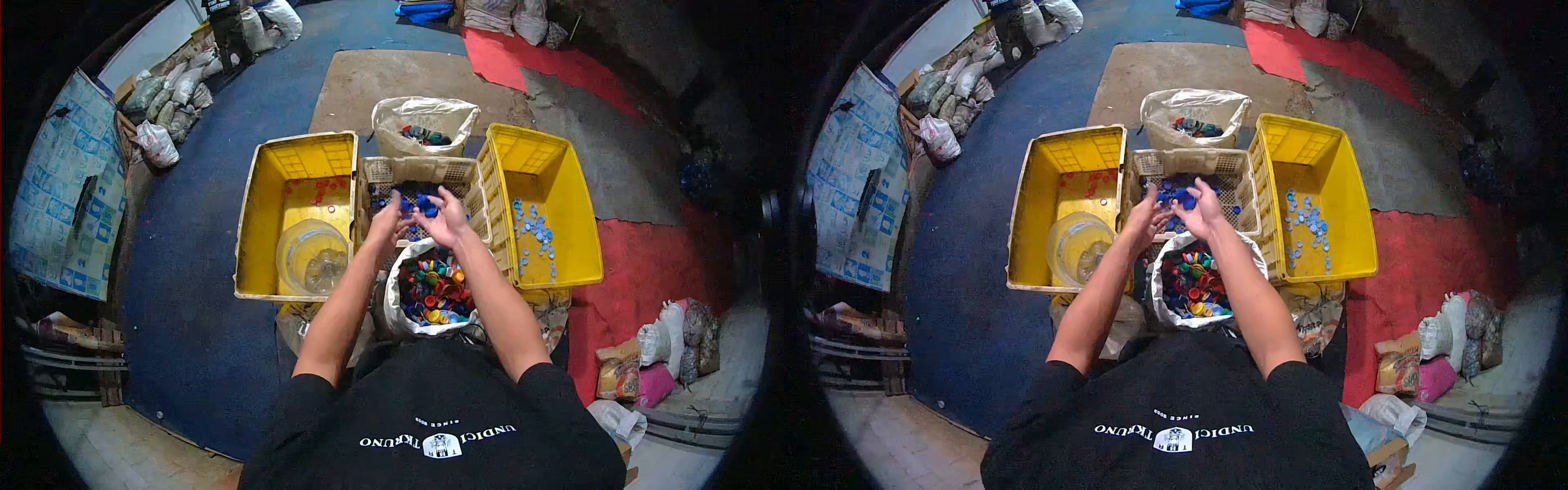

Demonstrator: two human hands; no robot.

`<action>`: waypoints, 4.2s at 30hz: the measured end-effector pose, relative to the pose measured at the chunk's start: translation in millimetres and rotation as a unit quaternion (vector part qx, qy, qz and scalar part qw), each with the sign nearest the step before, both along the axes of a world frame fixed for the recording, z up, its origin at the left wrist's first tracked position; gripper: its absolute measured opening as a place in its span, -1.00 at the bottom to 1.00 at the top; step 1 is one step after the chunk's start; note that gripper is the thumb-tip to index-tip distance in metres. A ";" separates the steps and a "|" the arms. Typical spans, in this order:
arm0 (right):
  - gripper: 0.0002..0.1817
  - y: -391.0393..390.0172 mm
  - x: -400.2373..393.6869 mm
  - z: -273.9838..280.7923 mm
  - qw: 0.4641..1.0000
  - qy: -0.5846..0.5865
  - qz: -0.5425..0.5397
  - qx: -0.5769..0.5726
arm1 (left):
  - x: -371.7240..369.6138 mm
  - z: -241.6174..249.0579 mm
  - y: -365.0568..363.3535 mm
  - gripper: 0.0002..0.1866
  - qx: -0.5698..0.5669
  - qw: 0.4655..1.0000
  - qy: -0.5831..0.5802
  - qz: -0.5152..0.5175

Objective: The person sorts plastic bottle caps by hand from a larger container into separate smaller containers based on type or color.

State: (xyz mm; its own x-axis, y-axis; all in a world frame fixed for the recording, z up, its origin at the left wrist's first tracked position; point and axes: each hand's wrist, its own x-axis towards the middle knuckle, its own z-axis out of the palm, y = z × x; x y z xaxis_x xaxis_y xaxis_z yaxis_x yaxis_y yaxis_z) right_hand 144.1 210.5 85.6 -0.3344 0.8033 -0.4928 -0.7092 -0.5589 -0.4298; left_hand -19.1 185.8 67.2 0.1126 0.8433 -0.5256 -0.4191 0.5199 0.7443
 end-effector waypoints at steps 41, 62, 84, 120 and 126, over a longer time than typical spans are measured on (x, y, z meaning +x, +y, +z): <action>-0.75 -171.9 68.1 -108.3 0.641 -0.671 0.217 0.303 | 27.2 -49.2 -216.7 -0.68 0.288 0.579 0.707 -0.288; -0.72 -183.3 105.1 -91.0 0.901 -0.421 0.077 0.070 | 45.0 -41.7 -161.4 -0.80 0.240 0.750 0.598 -0.152; -0.71 -161.5 84.8 -111.7 0.984 -0.144 0.084 -0.055 | 11.5 -52.5 -189.6 -0.72 -0.038 0.998 -0.018 0.042; -0.17 6.0 -228.1 18.2 0.997 0.016 0.063 0.049 | -201.0 18.1 -30.6 -0.69 0.053 0.948 -0.200 0.242; -0.11 -14.0 -195.6 13.4 0.990 -0.078 0.108 0.048 | -206.4 33.3 -44.4 -0.28 0.089 0.945 -0.122 0.289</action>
